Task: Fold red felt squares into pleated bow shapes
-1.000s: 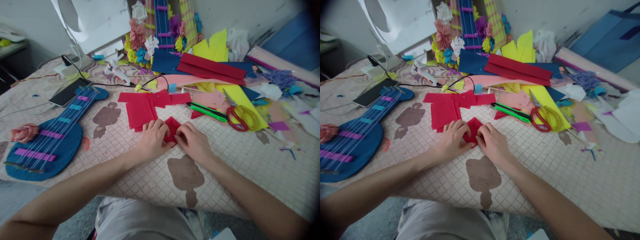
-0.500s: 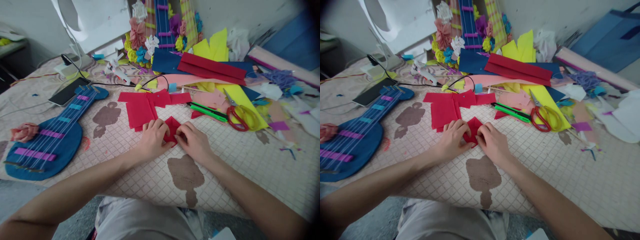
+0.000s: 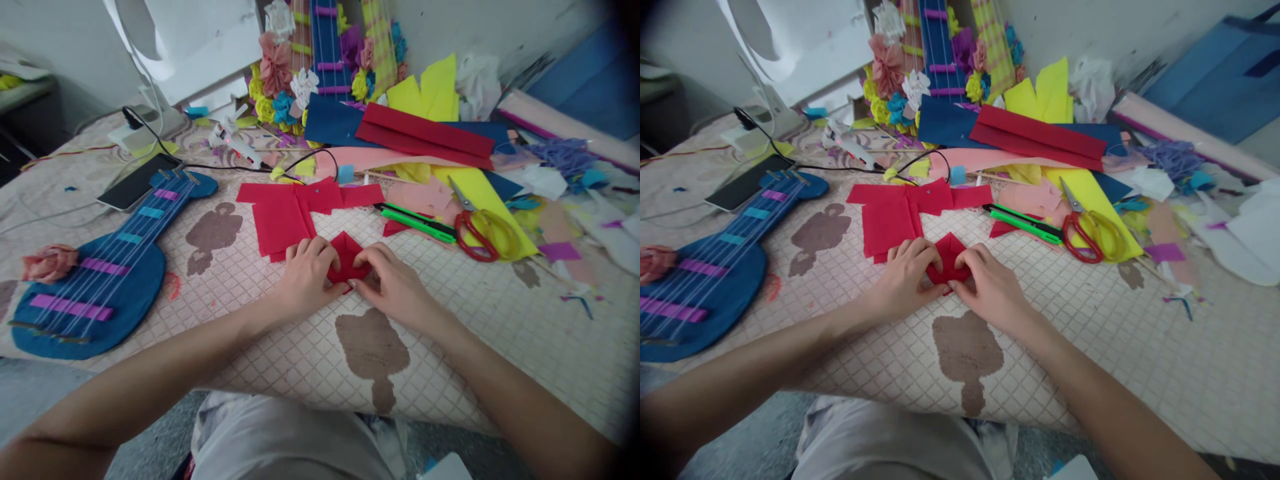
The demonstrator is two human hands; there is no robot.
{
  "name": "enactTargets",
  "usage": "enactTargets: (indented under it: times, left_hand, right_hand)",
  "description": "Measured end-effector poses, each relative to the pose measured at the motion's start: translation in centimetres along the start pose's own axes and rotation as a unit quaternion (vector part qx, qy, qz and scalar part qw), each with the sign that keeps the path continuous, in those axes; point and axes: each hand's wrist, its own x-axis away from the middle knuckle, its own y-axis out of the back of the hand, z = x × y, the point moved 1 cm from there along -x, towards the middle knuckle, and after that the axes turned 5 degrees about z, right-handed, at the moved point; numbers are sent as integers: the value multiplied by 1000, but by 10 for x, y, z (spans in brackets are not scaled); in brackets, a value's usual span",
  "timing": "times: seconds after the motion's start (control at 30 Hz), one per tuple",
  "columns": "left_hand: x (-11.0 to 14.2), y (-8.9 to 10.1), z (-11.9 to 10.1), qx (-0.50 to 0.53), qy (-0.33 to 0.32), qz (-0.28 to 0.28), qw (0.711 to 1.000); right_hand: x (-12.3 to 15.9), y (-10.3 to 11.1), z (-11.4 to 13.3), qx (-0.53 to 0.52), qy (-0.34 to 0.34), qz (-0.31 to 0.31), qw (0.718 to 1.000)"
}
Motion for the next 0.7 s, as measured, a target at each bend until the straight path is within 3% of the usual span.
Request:
enactTargets:
  times: [0.5, 0.6, 0.7]
  left_hand:
    - [-1, 4, 1, 67, 38, 3, 997]
    - [-1, 6, 5, 84, 21, 13, 996]
    - [-2, 12, 12, 106, -11, 41, 993]
  right_hand:
    - [-2, -3, -2, -9, -15, -8, 1000]
    - [-3, -1, -5, -35, -10, -2, 999]
    - [-4, 6, -12, -84, 13, 44, 995]
